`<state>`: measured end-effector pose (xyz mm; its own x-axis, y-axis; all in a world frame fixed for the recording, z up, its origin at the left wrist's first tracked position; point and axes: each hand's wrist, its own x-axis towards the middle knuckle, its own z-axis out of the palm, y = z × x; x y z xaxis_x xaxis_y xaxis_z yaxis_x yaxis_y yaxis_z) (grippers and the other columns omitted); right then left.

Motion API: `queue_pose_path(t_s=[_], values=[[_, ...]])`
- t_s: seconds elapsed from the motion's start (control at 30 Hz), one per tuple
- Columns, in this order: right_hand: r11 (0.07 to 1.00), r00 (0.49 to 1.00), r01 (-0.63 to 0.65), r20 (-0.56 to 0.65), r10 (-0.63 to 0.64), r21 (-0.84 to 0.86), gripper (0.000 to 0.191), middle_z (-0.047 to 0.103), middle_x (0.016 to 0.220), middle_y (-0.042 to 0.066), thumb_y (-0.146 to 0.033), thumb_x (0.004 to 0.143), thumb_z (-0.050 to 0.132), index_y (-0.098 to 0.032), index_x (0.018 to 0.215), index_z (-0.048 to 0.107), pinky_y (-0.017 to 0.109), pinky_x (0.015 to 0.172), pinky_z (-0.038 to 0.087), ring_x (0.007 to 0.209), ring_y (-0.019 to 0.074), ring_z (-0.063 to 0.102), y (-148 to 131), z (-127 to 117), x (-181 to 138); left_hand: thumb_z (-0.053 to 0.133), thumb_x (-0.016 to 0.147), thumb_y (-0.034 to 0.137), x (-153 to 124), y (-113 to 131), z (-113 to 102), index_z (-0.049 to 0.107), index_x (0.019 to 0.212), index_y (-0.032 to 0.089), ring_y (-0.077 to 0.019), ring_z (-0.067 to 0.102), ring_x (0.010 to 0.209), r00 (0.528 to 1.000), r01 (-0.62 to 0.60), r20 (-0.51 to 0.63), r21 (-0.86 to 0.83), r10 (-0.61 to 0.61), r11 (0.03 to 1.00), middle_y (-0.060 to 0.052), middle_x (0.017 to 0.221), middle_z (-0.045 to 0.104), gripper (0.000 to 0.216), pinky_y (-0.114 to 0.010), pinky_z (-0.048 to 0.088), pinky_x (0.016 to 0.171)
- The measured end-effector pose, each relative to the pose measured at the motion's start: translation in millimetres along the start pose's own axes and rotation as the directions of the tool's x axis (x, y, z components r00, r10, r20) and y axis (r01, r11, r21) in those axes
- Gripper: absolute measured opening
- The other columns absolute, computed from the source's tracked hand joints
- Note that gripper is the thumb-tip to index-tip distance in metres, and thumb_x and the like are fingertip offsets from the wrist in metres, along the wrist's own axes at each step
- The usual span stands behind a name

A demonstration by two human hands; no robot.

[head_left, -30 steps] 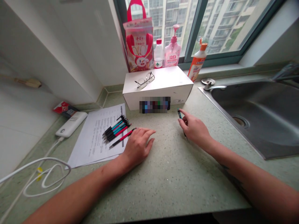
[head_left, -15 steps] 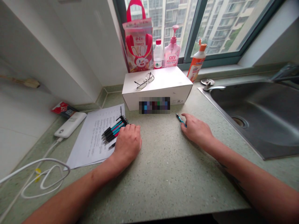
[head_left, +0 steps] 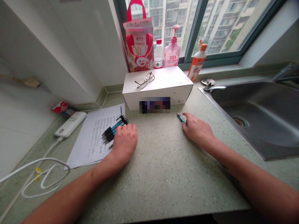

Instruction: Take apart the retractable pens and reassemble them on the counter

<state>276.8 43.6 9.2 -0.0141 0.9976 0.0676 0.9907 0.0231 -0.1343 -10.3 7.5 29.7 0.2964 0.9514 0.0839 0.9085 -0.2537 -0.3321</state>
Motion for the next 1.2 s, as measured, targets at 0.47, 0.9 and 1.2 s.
queue_pose_path(t_s=[0.47,0.9,1.2], values=[[1.0,0.999,0.008,-0.036,-0.008,0.005,0.046,0.068,0.124,0.017,-0.029,0.094,0.045,-0.015,0.137,0.054,0.041,0.069,0.051,0.095,0.0315,0.068,1,0,0,0.041,0.093,0.003,-2,3,7,0.065,0.094,0.011,-0.0266,0.06,0.072,0.986,-0.048,-0.16,0.004,0.048,0.999,-0.012,0.083,0.064,0.026,-0.039,0.042,0.065],[0.657,0.744,0.648,-0.135,-0.654,0.385,0.021,0.071,0.099,0.009,-0.023,0.095,0.052,-0.016,0.111,0.065,0.034,0.077,0.049,0.085,0.0201,0.065,-44,2,-41,0.044,0.101,0.012,-18,40,13,0.06,0.111,0.014,-0.0194,0.061,0.092,0.751,-0.626,-0.587,-0.49,0.301,0.607,-0.008,0.103,0.067,0.019,-0.032,0.055,0.081],[0.695,0.854,0.43,-0.011,-0.52,0.576,0.02,0.073,0.096,0.008,-0.027,0.099,0.049,-0.019,0.101,0.068,0.033,0.078,0.048,0.088,0.0199,0.066,-37,5,-30,0.054,0.1,0.026,-11,40,23,0.06,0.113,0.016,-0.0204,0.066,0.091,0.856,-0.463,-0.503,-0.639,0.123,0.614,-0.009,0.102,0.069,0.017,-0.035,0.058,0.081]])
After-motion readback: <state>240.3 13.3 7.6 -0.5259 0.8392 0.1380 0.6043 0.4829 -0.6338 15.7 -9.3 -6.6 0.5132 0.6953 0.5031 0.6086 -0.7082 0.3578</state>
